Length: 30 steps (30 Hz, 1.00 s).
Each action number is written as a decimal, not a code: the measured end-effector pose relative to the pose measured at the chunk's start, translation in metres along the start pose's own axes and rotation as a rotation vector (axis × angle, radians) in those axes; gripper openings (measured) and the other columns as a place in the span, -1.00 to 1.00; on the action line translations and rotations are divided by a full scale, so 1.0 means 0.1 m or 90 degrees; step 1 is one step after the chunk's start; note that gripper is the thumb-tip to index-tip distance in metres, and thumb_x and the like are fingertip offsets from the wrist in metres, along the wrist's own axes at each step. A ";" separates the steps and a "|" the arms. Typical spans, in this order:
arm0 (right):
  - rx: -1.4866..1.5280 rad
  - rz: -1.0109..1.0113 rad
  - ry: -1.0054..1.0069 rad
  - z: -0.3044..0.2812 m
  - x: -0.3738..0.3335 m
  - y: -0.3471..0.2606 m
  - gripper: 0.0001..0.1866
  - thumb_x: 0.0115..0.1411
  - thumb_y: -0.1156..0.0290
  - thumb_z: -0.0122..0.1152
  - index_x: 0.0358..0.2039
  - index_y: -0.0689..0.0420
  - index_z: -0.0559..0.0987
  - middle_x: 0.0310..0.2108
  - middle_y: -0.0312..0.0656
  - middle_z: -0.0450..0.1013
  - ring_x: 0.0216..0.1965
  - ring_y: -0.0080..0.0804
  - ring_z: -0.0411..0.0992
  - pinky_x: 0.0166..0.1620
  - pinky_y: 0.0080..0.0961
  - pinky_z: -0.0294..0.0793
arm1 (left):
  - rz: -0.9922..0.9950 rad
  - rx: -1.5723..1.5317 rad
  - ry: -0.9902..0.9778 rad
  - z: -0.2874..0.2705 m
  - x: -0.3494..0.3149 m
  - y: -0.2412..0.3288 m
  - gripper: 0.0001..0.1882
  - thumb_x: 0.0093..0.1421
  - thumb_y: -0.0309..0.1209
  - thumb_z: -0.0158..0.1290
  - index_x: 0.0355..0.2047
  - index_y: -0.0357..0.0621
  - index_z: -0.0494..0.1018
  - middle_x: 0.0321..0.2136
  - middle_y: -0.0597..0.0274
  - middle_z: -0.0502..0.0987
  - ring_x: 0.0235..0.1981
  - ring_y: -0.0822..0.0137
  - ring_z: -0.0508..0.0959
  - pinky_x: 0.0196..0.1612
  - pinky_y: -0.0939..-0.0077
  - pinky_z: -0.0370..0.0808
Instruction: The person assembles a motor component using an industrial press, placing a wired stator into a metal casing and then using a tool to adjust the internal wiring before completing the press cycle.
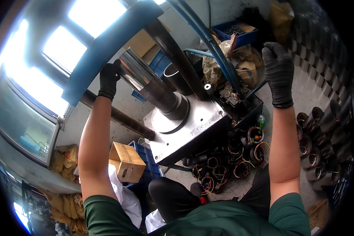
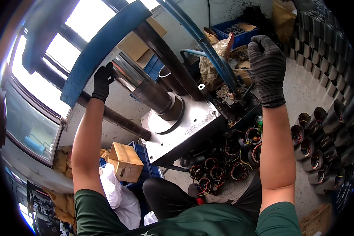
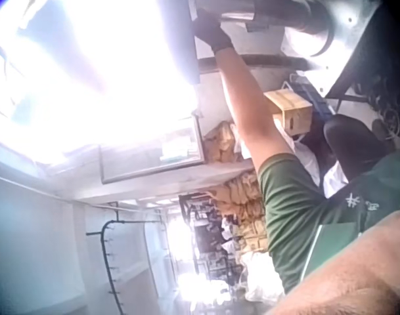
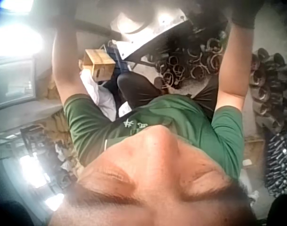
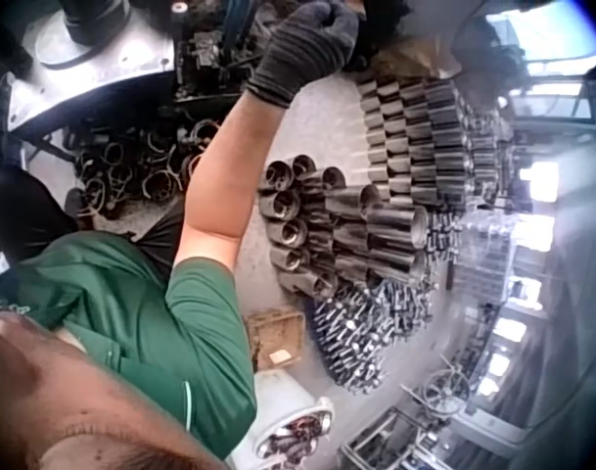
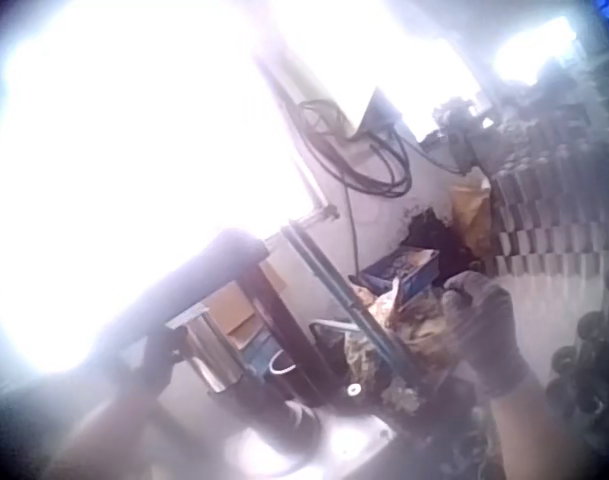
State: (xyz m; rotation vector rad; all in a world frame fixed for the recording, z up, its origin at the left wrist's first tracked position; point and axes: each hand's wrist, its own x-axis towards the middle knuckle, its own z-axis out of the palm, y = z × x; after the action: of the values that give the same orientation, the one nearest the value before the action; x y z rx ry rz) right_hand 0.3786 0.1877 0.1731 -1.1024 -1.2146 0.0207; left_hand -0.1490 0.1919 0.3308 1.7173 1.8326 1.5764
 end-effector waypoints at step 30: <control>-0.344 -0.176 -0.664 -0.93 -0.24 -0.23 -0.38 0.08 0.58 0.13 0.22 0.05 0.56 -0.19 0.09 0.63 -0.18 0.08 0.63 -0.06 -0.10 0.63 | 0.081 -0.313 0.000 0.78 -0.73 -1.46 0.09 0.05 -0.48 0.47 0.44 -0.08 -0.02 0.15 0.04 0.47 0.15 0.14 0.52 0.22 0.32 0.53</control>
State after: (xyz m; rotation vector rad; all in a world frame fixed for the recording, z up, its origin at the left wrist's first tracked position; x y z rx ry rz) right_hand 0.4265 0.1011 0.1777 -1.4274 -2.4018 0.0638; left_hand -0.1595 0.2089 0.1506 1.6163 1.2102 1.8744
